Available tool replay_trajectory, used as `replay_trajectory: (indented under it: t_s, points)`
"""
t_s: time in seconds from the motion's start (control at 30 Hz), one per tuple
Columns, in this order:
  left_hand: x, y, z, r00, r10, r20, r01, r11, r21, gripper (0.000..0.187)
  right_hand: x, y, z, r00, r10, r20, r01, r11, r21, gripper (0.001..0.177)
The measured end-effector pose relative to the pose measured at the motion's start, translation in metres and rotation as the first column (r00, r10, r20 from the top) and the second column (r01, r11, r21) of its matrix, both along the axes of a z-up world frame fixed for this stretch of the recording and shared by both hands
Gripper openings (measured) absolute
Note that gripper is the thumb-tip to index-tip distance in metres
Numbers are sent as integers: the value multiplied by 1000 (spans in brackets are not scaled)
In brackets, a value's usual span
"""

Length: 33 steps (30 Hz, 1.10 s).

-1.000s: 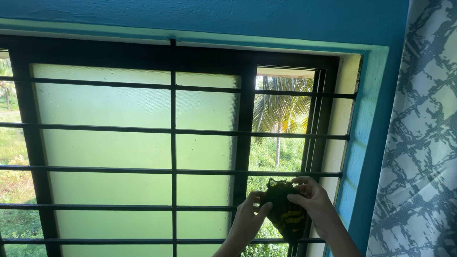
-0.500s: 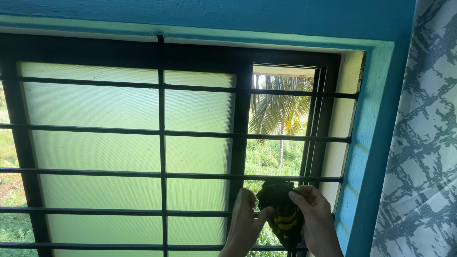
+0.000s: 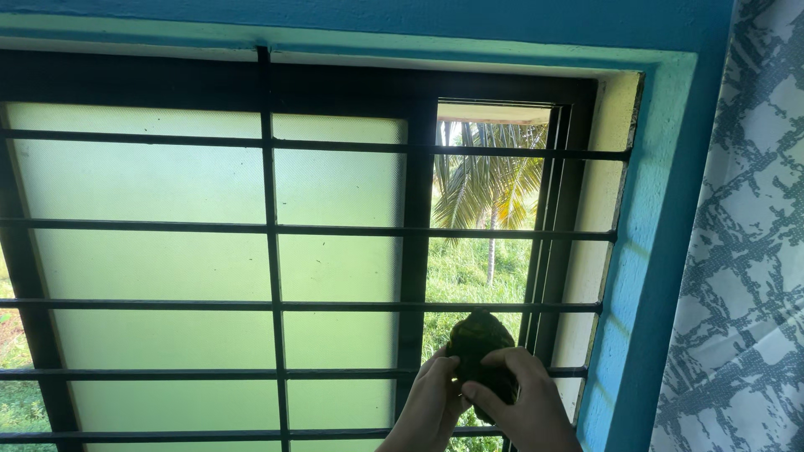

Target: The person wipes the metal bars of a window with a cloth. They systematically clean the horizontal and vertical bars, moving from the top right to the bottom left of the window frame.

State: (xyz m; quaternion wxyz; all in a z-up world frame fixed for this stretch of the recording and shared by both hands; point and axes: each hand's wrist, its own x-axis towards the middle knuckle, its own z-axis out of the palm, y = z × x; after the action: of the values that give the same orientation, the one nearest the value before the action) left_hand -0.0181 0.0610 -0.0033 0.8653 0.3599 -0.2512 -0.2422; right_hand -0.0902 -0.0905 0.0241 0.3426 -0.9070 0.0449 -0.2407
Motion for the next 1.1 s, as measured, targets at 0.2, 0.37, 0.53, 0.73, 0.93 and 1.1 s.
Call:
replay_trajectory:
  t_s: [0.2,0.37,0.53,0.73,0.93,1.1]
  points:
    - [-3,4,3,1000,17,-4,-17,997,82,45,23,-33,-35,968,185,170,-240,881,407,22]
    - [-7,3,18,995,86,54,-99,938,331,54,23,-45,-32,964,238,119,-245,616,748,20]
    - [0,6,17,993,35,111,-83,880,469,82,5,-31,-10,981,-115,157,-98,404,910,17]
    - [-19,5,12,874,-40,484,-286,762,581,99,-24,-37,21,874,-319,367,102,859,502,22]
    - [-50,-2,33,576,-118,809,-543,685,486,61,-37,-17,39,928,-141,346,98,986,138,15]
    - [-50,6,39,438,-109,892,-800,405,442,31,-43,-15,40,924,-168,343,142,985,99,16]
